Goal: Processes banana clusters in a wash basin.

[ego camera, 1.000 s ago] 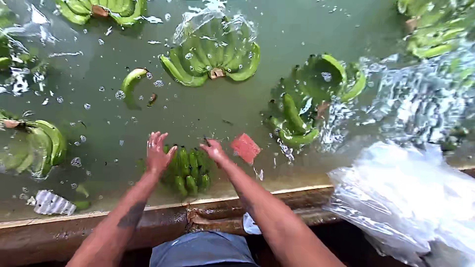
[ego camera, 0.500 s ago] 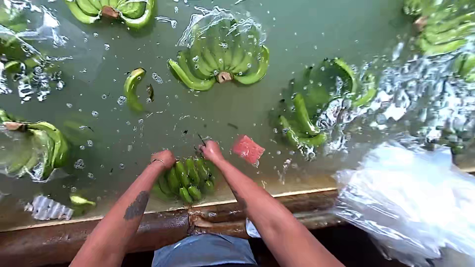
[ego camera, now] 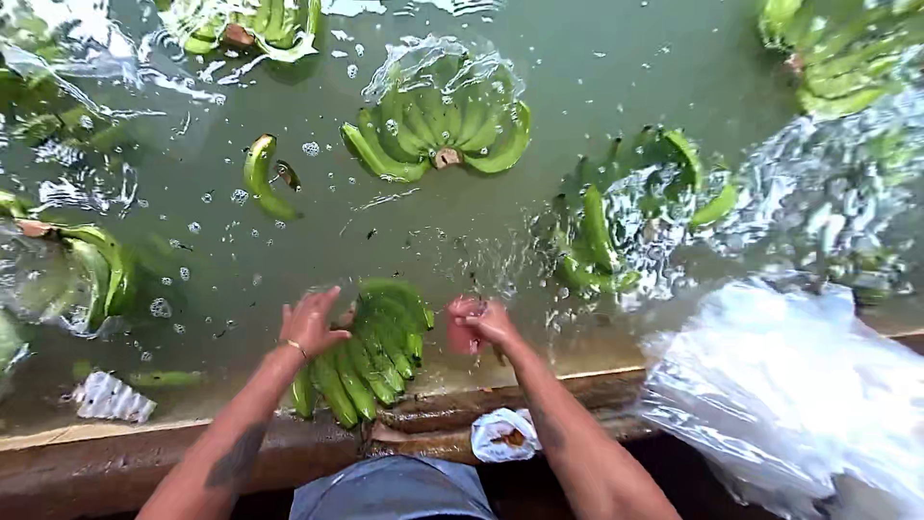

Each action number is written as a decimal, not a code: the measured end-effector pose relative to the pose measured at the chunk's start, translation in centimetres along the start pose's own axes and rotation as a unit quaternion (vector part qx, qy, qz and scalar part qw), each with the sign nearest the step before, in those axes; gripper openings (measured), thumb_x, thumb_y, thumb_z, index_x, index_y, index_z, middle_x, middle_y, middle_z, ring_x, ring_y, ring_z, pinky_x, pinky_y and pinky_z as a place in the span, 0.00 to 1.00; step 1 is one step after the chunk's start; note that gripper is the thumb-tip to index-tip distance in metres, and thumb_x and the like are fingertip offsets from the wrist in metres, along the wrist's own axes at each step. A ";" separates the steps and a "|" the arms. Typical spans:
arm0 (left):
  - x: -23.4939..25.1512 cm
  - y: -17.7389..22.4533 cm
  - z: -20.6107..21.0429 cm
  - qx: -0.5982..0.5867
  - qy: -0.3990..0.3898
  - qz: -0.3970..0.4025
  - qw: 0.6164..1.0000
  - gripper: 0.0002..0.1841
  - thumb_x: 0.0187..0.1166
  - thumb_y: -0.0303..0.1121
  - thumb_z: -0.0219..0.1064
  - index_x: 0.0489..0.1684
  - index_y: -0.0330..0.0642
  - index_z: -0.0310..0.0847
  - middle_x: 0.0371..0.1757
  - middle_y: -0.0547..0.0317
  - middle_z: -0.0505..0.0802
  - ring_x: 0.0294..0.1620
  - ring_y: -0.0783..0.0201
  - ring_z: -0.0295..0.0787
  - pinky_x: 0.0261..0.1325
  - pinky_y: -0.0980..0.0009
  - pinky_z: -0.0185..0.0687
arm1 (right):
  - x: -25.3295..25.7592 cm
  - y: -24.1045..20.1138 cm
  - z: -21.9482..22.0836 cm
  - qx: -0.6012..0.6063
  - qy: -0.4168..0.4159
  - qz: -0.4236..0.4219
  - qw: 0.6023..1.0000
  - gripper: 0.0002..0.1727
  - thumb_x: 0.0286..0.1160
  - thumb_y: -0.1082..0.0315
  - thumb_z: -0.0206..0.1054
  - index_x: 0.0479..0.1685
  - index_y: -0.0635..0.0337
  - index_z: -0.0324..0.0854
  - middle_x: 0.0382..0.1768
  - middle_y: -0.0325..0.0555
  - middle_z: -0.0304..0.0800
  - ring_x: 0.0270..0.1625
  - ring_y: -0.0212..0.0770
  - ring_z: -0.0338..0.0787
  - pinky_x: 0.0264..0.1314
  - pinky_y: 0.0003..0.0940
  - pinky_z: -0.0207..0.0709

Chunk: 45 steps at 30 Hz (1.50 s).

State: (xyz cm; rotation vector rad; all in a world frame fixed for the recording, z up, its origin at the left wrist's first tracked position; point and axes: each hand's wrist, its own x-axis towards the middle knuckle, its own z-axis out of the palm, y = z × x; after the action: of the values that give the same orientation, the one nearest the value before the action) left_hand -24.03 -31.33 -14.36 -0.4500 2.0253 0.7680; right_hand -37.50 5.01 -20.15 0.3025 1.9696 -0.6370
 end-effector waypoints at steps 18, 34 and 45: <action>1.0 -4.0 8.7 -0.391 0.260 -0.078 0.879 0.50 0.62 0.35 0.84 0.89 0.39 0.59 0.85 0.34 0.70 0.86 0.45 0.66 0.87 0.52 0.62 | 1.0 -13.4 14.4 0.019 -0.008 -0.119 0.993 0.31 0.76 0.62 0.73 0.76 0.69 0.74 0.66 0.70 0.85 0.70 0.65 0.85 0.76 0.62 0.75; 4.5 -3.0 7.6 -0.810 0.172 -0.106 0.550 0.37 0.89 0.65 0.33 0.88 0.51 0.58 0.76 0.45 0.81 0.71 0.48 0.81 0.64 0.40 0.81 | -8.0 -6.6 6.5 -0.086 -0.099 -0.177 0.975 0.27 0.94 0.52 0.48 0.68 0.66 0.81 0.57 0.60 0.91 0.62 0.55 0.90 0.72 0.57 0.78; 0.9 5.2 8.3 -0.862 0.068 -0.110 0.490 0.34 0.93 0.57 0.41 0.89 0.43 0.53 0.79 0.39 0.76 0.73 0.42 0.81 0.67 0.43 0.83 | -1.9 -14.0 5.4 -0.213 0.093 -0.123 0.965 0.24 0.95 0.55 0.48 0.63 0.66 0.80 0.50 0.68 0.91 0.58 0.68 0.91 0.60 0.67 0.81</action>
State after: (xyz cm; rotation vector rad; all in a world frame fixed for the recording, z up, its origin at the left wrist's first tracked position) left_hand -22.40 -21.94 -16.70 -1.7967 0.4411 2.4357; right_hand -39.05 -9.49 -16.16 -0.1553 2.2860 -0.3301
